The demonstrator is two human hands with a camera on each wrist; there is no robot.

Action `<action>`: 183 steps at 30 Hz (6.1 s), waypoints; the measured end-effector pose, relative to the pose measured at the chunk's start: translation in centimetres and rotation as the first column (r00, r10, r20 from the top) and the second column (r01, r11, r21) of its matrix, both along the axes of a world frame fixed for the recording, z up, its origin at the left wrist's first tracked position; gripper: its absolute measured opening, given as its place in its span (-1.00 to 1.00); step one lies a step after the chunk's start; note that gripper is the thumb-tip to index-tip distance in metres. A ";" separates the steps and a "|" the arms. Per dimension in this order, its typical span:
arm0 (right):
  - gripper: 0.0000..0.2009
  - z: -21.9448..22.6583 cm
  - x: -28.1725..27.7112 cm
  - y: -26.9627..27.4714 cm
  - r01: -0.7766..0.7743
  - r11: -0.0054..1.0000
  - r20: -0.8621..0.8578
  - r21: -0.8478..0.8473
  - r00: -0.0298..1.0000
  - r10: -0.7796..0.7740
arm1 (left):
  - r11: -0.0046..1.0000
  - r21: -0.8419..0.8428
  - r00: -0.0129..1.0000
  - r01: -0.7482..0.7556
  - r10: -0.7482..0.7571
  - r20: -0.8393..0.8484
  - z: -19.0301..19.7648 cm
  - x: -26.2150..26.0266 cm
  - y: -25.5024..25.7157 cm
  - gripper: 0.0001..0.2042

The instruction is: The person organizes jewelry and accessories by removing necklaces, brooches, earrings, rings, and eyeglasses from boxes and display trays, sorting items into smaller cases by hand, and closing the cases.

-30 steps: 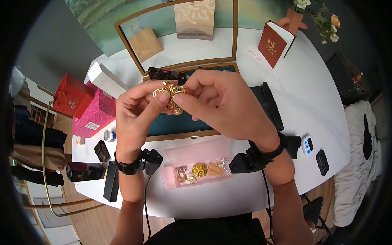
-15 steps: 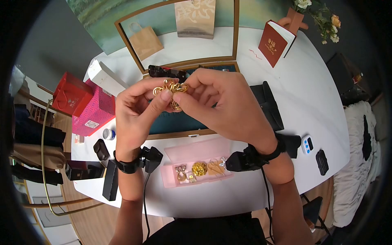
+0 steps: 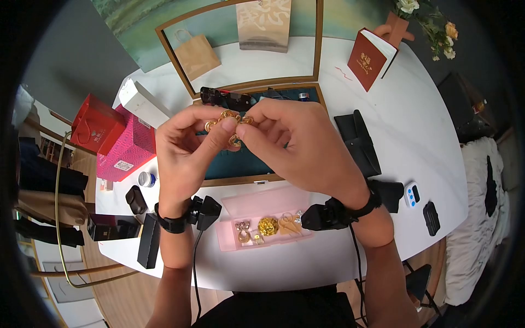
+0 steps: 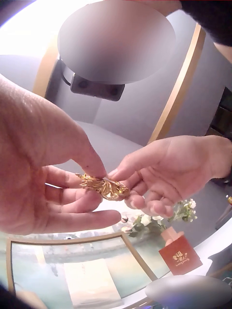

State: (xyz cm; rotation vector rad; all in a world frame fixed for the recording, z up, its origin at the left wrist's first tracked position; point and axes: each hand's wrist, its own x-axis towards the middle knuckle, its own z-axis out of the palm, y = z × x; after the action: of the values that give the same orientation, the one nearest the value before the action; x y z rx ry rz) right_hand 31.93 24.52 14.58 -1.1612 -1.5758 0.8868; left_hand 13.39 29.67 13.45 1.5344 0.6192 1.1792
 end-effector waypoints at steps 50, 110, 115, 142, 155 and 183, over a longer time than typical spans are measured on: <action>-0.80 -1.3 -0.1 1.0 0.115 0.975 0.105 0.190 0.985 -0.137 | 0.959 -0.100 0.963 0.265 -0.260 0.065 0.0 -0.9 1.5 -0.55; -0.55 -0.3 0.2 0.4 0.092 0.886 0.365 0.455 0.888 -0.280 | 0.956 -0.121 0.963 0.269 -0.265 0.042 0.5 -1.2 1.4 -0.51; -0.57 -0.4 0.2 0.4 0.106 0.883 0.363 0.458 0.884 -0.294 | 0.955 -0.124 0.962 0.268 -0.271 -0.011 0.2 -1.3 1.5 -0.51; -0.59 -0.2 0.2 0.2 0.102 0.910 0.384 0.401 0.883 -0.268 | 0.971 -0.156 0.974 0.180 -0.198 -0.111 -0.2 -1.2 1.4 -0.70; -0.71 -0.5 0.5 0.8 0.088 0.899 0.295 0.429 0.927 -0.232 | 0.972 -0.134 0.969 0.194 -0.211 -0.131 -0.1 -1.6 1.9 -0.65; -0.90 -8.5 -6.7 7.2 -0.199 0.967 0.715 0.160 0.698 0.025 | 0.912 0.318 0.893 -0.258 0.351 -0.282 4.5 -11.5 2.0 -0.64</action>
State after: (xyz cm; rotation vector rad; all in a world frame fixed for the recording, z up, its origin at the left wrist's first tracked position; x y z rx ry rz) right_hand 25.27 31.74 6.11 -1.3291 -2.3303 0.2925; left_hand 1.90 31.63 17.93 1.9483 0.9889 1.2904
